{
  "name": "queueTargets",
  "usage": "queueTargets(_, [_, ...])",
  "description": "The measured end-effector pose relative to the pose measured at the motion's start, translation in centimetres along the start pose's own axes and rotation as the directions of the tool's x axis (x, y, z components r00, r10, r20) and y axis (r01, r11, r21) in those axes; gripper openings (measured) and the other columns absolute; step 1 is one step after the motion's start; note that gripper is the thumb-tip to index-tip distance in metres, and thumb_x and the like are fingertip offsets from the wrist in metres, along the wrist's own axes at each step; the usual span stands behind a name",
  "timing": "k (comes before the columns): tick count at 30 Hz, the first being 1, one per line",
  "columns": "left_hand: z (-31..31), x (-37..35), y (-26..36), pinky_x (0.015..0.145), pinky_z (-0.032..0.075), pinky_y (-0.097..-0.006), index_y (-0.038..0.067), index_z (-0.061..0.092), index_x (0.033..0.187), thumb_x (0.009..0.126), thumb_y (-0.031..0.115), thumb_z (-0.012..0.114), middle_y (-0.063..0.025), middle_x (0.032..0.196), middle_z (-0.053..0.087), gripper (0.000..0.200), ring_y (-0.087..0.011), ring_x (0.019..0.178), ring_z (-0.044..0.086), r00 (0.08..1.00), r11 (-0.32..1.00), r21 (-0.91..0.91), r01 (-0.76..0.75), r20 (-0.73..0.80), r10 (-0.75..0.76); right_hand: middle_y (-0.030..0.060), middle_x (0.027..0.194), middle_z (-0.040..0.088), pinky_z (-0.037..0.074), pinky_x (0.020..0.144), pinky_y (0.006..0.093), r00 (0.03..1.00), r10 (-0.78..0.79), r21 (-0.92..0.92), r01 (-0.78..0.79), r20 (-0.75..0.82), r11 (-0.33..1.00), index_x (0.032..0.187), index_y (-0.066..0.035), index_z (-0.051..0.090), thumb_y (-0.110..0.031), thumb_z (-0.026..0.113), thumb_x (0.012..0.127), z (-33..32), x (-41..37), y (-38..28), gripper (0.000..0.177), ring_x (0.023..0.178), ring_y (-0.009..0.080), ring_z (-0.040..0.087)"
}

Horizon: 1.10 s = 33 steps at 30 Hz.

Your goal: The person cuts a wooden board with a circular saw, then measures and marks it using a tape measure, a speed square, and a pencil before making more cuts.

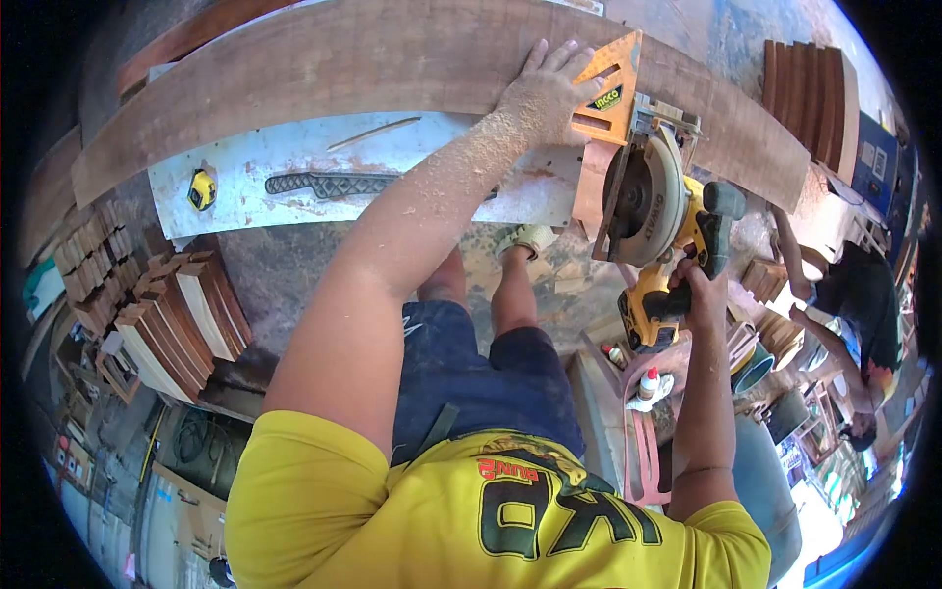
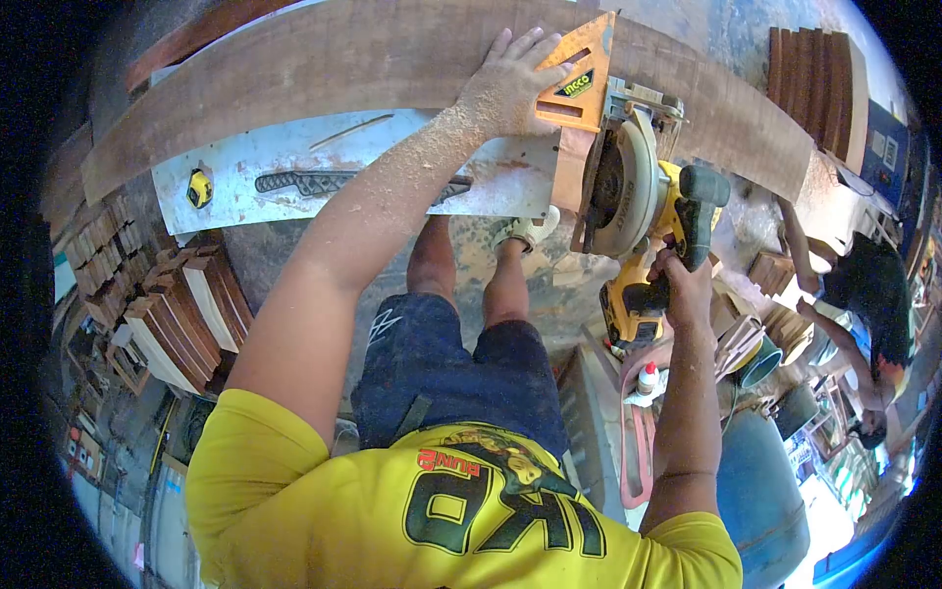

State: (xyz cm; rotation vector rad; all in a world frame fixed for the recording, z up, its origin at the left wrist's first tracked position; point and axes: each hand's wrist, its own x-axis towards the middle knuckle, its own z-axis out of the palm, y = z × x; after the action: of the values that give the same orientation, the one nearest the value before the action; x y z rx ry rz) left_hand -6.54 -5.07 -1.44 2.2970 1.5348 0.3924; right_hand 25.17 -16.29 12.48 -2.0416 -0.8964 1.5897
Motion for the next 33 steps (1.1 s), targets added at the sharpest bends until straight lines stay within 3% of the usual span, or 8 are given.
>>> queueTargets(26, [-0.31,0.14,-0.10,0.120,0.013,-0.0525,0.022,0.054,0.136,0.069,0.058,0.076,-0.0139,0.152,0.035,0.079,-0.0309,0.144,0.027,0.999,1.000,0.020,-0.006,0.037,0.005,0.0077,0.077,0.059,0.048,0.060,0.0291,0.999,0.015,-0.061,-0.018,-0.049,0.998,0.108,0.002,0.054,-0.009,0.061,0.078,-0.05,0.02,0.04,0.033,0.062,0.0169,0.059])
queueTargets(28, [-0.33,0.20,0.07,0.120,0.013,-0.0523,0.022,0.054,0.136,0.069,0.058,0.076,-0.0139,0.152,0.035,0.079,-0.0307,0.144,0.027,0.998,0.999,0.046,-0.004,0.055,0.002,0.0061,0.075,0.051,0.045,0.063,0.0300,0.999,0.038,-0.066,-0.038,-0.004,0.997,0.111,0.002,0.046,-0.009,0.061,0.083,-0.17,-0.07,-0.13,0.033,0.064,0.0182,0.054])
queueTargets(33, [-0.47,0.06,0.16,0.119,0.015,-0.0524,0.022,0.053,0.138,0.070,0.058,0.075,-0.0132,0.152,0.036,0.080,-0.0298,0.143,0.029,1.000,0.999,0.042,-0.005,0.021,0.004,0.0062,0.076,0.055,0.047,0.062,0.0297,1.000,0.023,-0.064,-0.023,0.000,0.998,0.110,0.001,0.050,-0.011,0.062,0.085,-0.15,0.13,-0.28,0.030,0.065,0.0170,0.056])
